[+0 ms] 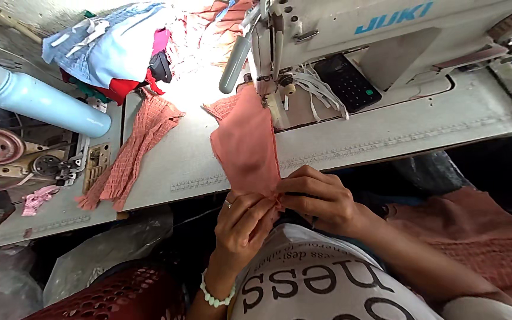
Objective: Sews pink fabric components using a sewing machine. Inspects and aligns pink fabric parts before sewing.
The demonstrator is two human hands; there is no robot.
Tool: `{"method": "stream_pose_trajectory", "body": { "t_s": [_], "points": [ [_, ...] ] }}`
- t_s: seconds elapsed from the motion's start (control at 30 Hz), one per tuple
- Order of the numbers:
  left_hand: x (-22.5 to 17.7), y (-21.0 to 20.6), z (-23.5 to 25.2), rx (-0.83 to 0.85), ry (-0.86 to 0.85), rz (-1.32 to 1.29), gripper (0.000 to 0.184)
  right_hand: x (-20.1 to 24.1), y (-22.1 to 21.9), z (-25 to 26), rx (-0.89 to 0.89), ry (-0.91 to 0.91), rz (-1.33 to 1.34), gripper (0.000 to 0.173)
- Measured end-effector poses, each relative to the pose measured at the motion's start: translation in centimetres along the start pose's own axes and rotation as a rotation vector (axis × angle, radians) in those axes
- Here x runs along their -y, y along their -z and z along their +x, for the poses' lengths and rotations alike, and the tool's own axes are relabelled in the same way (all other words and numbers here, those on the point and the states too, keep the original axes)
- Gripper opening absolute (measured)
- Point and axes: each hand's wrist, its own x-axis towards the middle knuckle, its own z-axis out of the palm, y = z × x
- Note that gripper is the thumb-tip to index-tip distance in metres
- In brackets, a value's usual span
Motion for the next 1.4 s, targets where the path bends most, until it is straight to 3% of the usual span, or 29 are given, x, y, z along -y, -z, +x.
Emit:
{"method": "stream_pose_trajectory", "body": {
  "t_s": [0.37,0.43,0.5,0.6,0.67,0.73,0.8,0.9,1.1,1.27,1.4],
  "points": [
    [0.4,-0.9,-0.7,0.070,0.038,0.112,0.017,0.6,0.1,-0.7,0.038,-0.100,-0.101,0.010],
    [0.0,0.8,0.3,0.253,0.010,0.165,0.009,1.6,-0.6,-2.1,0.096,-0.134,-0.077,0.011],
    [-0.6,1.8,1.1,0.583,0.044,0.291,0.013,2.0,-2.0,-4.1,0.175,-0.177,-0.082,0.011],
    [-0.1,1.3,2.6,1.035,0.334,0.299,0.023,1.1,-3.6,-7.0,0.223,-0.259,-0.093,0.008],
    [1.2,-0.5,4.4,0.973,0.396,0.281,0.022,0.8,-3.8,-7.4,0.226,-0.274,-0.089,0.008],
    [2.7,-3.5,6.2,0.748,0.433,0.299,0.028,1.0,-4.0,-7.3,0.226,-0.272,-0.090,0.009],
    [4.7,-6.6,7.4,0.582,0.493,0.371,0.041,1.1,-4.0,-7.1,0.231,-0.268,-0.095,0.010],
    [6.9,-9.2,8.0,0.492,0.596,0.496,0.057,1.0,-3.8,-7.1,0.238,-0.280,-0.096,0.007],
    [8.7,-8.5,7.5,0.379,0.589,0.418,0.025,0.9,-3.4,-7.0,0.240,-0.262,-0.079,0.005],
    [9.4,-7.4,7.8,0.304,0.615,0.379,0.019,1.0,-3.1,-6.2,0.238,-0.208,-0.099,0.009],
    [8.9,-7.8,8.4,0.345,0.660,0.446,0.018,1.1,-2.8,-6.1,0.271,-0.182,-0.122,0.012]
  ]
}}
